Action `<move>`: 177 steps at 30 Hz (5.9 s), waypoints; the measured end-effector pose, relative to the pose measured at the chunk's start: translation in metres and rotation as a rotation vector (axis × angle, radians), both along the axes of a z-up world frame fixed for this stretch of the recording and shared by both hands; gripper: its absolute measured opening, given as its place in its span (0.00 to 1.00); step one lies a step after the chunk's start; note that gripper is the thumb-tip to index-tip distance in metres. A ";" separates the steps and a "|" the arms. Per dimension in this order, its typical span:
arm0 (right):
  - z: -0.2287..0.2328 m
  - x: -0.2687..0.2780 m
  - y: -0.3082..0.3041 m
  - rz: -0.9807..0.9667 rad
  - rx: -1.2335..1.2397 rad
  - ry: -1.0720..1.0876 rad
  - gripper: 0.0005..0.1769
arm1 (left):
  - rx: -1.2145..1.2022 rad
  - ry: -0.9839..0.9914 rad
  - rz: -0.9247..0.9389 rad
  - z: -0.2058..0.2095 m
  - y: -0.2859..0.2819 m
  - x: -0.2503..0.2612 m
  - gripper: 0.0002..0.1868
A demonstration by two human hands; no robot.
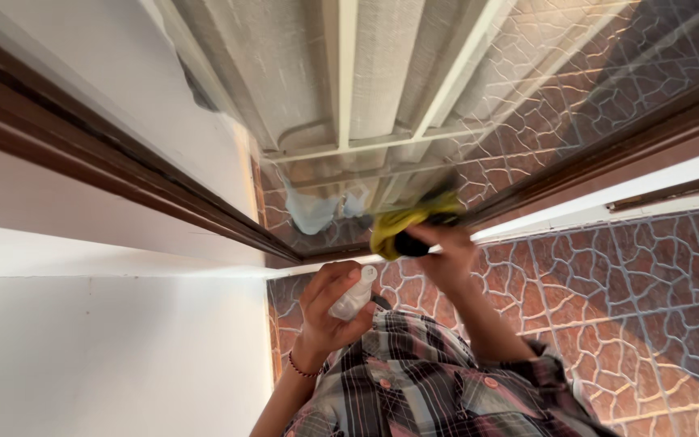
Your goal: The person cleans a brown window frame using a yellow cloth and a spray bottle. They repeatedly spray the frame and wipe it down, focusing on the lower edge and the area around the mesh screen.
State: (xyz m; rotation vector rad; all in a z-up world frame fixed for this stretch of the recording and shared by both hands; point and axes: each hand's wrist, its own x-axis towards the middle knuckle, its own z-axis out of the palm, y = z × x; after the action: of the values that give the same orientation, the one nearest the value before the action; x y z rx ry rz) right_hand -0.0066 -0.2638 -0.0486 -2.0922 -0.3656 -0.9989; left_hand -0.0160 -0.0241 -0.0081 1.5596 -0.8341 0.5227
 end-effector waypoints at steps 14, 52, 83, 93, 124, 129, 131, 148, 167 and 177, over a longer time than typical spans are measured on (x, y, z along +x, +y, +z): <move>-0.082 0.011 -0.015 0.009 -0.013 -0.093 0.13 | 0.026 0.038 0.021 -0.008 -0.021 -0.008 0.30; -0.022 -0.012 -0.059 -0.093 0.052 -0.038 0.14 | 0.031 0.047 -0.025 -0.005 -0.054 -0.026 0.30; -0.026 -0.011 -0.056 0.029 0.131 0.038 0.17 | 0.025 0.155 0.138 -0.047 -0.059 -0.037 0.30; -0.035 -0.002 -0.027 -0.089 0.025 -0.079 0.18 | 0.036 0.110 0.201 -0.038 -0.015 -0.036 0.29; 0.010 0.017 0.084 0.077 0.128 -0.071 0.14 | -0.014 0.124 0.105 -0.023 0.082 -0.007 0.33; 0.039 0.013 0.101 -0.029 0.158 -0.056 0.14 | -0.044 0.145 0.083 -0.024 0.094 -0.003 0.33; 0.016 0.016 0.108 -0.034 0.117 -0.148 0.17 | -0.042 0.141 0.088 -0.023 0.100 -0.001 0.33; 0.049 0.028 0.169 0.092 0.109 -0.092 0.13 | -0.017 0.097 0.081 -0.020 0.135 0.006 0.35; -0.064 0.030 0.170 0.106 0.041 -0.065 0.18 | 0.044 0.146 0.084 -0.034 0.151 0.012 0.32; -0.083 0.036 0.177 0.045 0.068 -0.120 0.16 | 0.071 0.172 0.105 -0.058 0.150 0.014 0.31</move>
State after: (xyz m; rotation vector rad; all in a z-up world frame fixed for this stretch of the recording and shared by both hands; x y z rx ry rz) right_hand 0.0295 -0.0868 -0.1317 -1.9597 -0.4315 -1.0981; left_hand -0.0017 0.1260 -0.0656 1.6946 -0.6483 0.4305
